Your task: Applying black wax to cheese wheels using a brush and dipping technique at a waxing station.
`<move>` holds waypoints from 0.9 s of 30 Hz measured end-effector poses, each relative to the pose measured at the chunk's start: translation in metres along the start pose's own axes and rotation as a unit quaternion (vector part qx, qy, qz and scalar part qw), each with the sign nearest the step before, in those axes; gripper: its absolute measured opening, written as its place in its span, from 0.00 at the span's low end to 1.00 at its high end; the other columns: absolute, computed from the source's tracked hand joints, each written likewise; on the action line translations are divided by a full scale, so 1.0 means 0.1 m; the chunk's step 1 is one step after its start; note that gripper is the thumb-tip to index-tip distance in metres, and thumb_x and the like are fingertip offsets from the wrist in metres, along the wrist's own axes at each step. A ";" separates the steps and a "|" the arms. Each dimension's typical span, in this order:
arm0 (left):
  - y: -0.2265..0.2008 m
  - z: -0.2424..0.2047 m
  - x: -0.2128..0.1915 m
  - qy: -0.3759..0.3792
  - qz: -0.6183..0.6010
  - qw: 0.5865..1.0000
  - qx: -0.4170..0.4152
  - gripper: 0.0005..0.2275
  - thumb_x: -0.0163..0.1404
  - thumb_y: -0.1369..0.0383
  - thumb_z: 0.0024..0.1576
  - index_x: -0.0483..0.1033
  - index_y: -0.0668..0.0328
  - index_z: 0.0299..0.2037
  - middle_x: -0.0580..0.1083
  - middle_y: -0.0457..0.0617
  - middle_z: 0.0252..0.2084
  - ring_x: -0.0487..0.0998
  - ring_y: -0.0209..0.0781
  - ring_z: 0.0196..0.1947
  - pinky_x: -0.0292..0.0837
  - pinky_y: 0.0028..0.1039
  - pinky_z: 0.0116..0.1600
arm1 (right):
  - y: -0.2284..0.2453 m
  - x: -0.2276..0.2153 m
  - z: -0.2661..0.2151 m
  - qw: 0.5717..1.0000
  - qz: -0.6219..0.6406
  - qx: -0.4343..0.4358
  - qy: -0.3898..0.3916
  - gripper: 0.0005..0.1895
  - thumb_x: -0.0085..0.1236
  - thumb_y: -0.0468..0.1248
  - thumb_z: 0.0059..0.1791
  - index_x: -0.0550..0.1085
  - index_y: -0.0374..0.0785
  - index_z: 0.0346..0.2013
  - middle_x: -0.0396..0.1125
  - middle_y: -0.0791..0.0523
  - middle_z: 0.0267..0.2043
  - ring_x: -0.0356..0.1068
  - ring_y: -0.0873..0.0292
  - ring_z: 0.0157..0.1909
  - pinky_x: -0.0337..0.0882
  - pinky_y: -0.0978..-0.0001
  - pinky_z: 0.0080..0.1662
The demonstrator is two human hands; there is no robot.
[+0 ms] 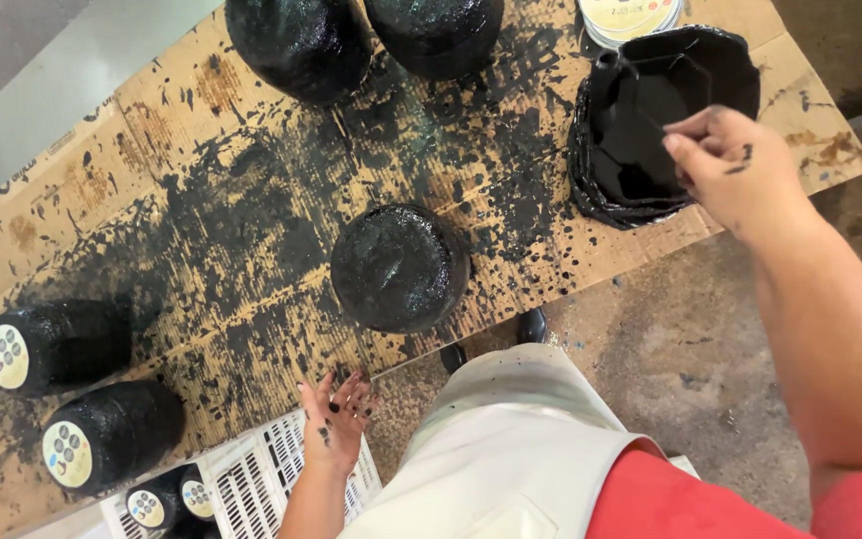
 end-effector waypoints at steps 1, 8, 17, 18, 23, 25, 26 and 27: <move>-0.02 -0.02 0.01 0.000 0.000 1.000 0.000 0.39 0.27 0.38 0.56 0.50 0.46 0.77 0.64 0.62 0.71 0.65 0.59 0.69 0.60 0.54 0.68 | 0.01 0.00 0.01 1.000 0.000 0.000 0.000 0.07 0.51 0.38 0.60 0.73 0.44 0.53 0.69 0.55 0.42 0.67 0.62 0.41 0.71 0.71 0.41; -0.09 -0.13 0.06 0.000 0.017 1.000 -0.002 0.39 0.26 0.39 0.56 0.47 0.49 0.77 0.61 0.62 0.72 0.61 0.60 0.72 0.54 0.59 0.72 | -0.34 -0.03 -0.13 0.993 0.090 -0.017 -0.076 0.05 0.52 0.37 0.63 0.72 0.44 0.54 0.71 0.58 0.41 0.69 0.68 0.37 0.73 0.80 0.37; 0.00 0.03 0.00 0.020 0.022 1.000 0.009 0.40 0.27 0.39 0.56 0.47 0.49 0.77 0.62 0.64 0.72 0.63 0.61 0.70 0.61 0.54 0.68 | -1.04 1.27 -0.80 0.975 0.058 -0.213 0.021 0.09 0.57 0.39 0.53 0.79 0.41 0.45 0.77 0.56 0.50 0.76 0.64 0.42 0.73 0.70 0.40; -0.01 0.06 0.01 0.024 0.022 0.999 0.012 0.40 0.27 0.38 0.55 0.48 0.48 0.77 0.63 0.64 0.71 0.64 0.61 0.69 0.62 0.52 0.66 | -1.05 1.51 -0.85 0.970 0.087 -0.222 0.043 0.11 0.59 0.40 0.52 0.80 0.42 0.46 0.79 0.57 0.46 0.76 0.66 0.42 0.73 0.73 0.44; 0.02 0.12 -0.02 0.033 0.026 0.999 0.019 0.41 0.29 0.37 0.54 0.49 0.49 0.77 0.64 0.65 0.70 0.67 0.60 0.66 0.66 0.53 0.63 | -0.87 1.98 -0.72 0.913 0.039 -0.400 -0.075 0.08 0.57 0.37 0.55 0.77 0.43 0.49 0.65 0.61 0.28 0.60 0.60 0.23 0.68 0.65 0.34; 0.09 0.24 -0.12 0.041 0.028 0.999 0.021 0.41 0.30 0.37 0.54 0.48 0.50 0.77 0.63 0.66 0.71 0.66 0.62 0.67 0.66 0.54 0.63 | -0.71 2.00 -0.65 0.895 0.034 -0.435 -0.094 0.08 0.55 0.35 0.57 0.76 0.39 0.50 0.62 0.60 0.28 0.61 0.58 0.26 0.69 0.62 0.34; 0.12 0.31 -0.19 0.069 0.015 0.997 0.024 0.41 0.31 0.36 0.57 0.47 0.53 0.76 0.63 0.66 0.70 0.65 0.62 0.68 0.64 0.57 0.66 | -0.65 2.01 -0.63 0.899 0.081 -0.417 -0.106 0.05 0.59 0.35 0.54 0.79 0.40 0.44 0.68 0.58 0.26 0.68 0.55 0.26 0.71 0.67 0.34; 0.15 0.39 -0.26 0.097 0.003 0.995 0.026 0.41 0.31 0.34 0.60 0.45 0.56 0.75 0.63 0.66 0.68 0.63 0.63 0.69 0.61 0.59 0.69 | -0.59 2.01 -0.61 0.901 0.128 -0.398 -0.119 0.02 0.63 0.34 0.52 0.81 0.41 0.38 0.74 0.57 0.25 0.75 0.53 0.25 0.74 0.72 0.33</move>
Point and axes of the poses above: each hand's wrist, its own z-axis towards the middle knuckle, its own x-axis out of the palm, y = z × x, the point moved 1 cm from there along z, towards the middle knuckle
